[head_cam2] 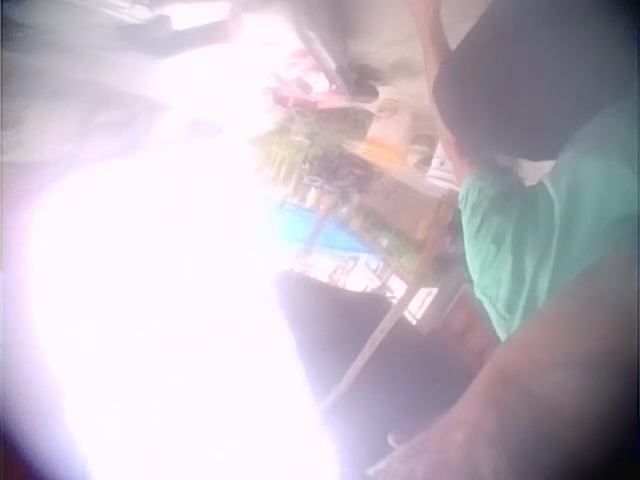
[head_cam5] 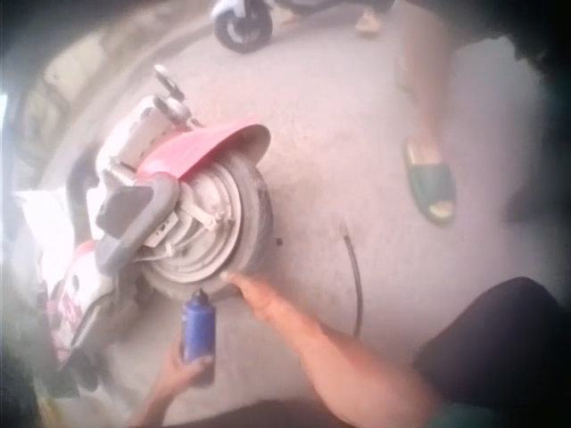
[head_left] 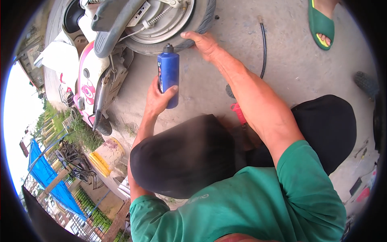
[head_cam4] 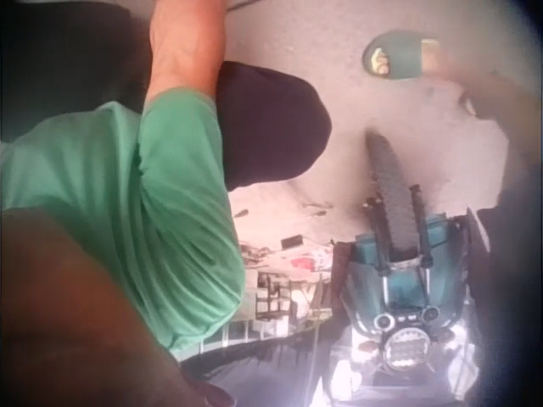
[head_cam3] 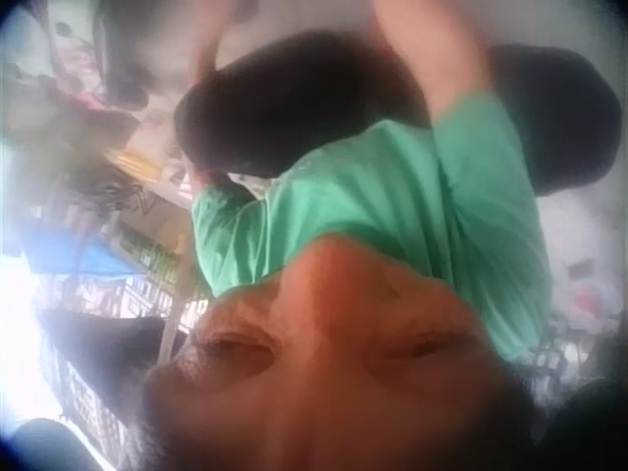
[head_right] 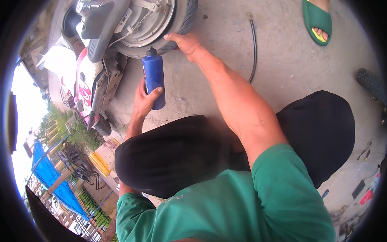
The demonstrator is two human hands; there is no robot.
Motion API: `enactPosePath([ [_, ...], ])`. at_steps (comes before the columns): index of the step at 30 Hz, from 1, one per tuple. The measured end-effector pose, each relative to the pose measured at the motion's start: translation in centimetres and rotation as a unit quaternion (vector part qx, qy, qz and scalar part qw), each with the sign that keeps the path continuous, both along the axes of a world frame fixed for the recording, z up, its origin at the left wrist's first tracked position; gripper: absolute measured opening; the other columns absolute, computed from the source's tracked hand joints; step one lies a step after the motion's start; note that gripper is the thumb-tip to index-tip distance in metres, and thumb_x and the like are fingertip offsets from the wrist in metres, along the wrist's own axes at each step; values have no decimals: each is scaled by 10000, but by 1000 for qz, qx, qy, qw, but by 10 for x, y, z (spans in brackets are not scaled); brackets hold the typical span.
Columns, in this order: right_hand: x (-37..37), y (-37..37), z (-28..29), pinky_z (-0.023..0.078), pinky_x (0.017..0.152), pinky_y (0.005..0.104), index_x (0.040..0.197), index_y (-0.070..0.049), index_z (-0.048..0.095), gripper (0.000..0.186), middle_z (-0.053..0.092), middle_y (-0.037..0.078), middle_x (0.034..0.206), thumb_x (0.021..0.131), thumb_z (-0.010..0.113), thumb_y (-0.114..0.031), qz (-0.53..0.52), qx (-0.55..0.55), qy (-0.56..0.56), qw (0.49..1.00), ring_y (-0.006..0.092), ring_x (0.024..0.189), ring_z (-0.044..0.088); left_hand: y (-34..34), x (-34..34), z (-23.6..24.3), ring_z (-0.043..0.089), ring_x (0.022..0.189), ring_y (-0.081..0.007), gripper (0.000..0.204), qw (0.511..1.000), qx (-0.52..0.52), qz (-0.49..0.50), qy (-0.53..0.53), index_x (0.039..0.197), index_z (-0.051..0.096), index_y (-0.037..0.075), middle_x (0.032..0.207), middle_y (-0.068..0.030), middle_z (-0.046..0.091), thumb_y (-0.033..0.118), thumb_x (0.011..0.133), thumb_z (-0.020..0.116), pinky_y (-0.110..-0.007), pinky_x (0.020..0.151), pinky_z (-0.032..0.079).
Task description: The person repairs a scooter tire by applying a sealant from a blue bottle into the valve stem, then inflating the tire using a pump with a gauge and tightening a nut on the stem.
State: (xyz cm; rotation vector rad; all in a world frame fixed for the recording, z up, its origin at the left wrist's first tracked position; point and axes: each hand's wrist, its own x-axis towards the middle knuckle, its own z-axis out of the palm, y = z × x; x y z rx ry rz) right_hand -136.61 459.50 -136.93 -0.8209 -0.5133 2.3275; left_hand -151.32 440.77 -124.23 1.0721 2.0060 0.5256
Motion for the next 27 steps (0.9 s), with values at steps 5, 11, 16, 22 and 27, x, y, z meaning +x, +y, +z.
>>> enactPosePath([
  [5,-5,-9,6,432,1112,421,1265,1,691,630,708,102,1258,726,910,-241,-44,-21,4,999,232,1217,613,9,-3,16,672,906,-209,613,999,-44,-3,13,1210,611,-25,1012,-130,693,396,803,792,-379,836,549],
  [11,-16,-15,3,428,1121,418,1284,10,682,651,701,112,1280,723,910,-229,-69,-37,23,997,233,1230,612,2,-26,11,672,898,-191,555,984,-88,38,-149,1273,557,-16,989,-102,664,332,875,728,-356,803,564],
  [16,-20,-18,-3,460,1084,407,1280,15,680,636,706,114,1268,729,902,-212,-74,-38,28,996,232,1182,639,1,-36,8,710,815,-235,519,969,-98,68,-216,1181,567,-22,954,-141,685,384,890,707,-369,727,589],
  [22,-26,-20,-9,465,1074,373,1326,-32,658,581,704,81,1289,812,858,-214,-52,-21,23,998,192,1211,624,6,-42,19,717,759,-254,506,955,-122,90,-255,1128,599,-40,896,-161,700,408,911,687,-377,690,596],
  [27,-22,-20,0,449,1092,383,1298,-23,676,554,716,87,1261,811,858,-215,-72,-27,21,997,206,1204,629,10,-44,27,717,732,-266,499,950,-138,117,-253,1125,600,-49,882,-166,699,395,914,688,-384,671,599],
])
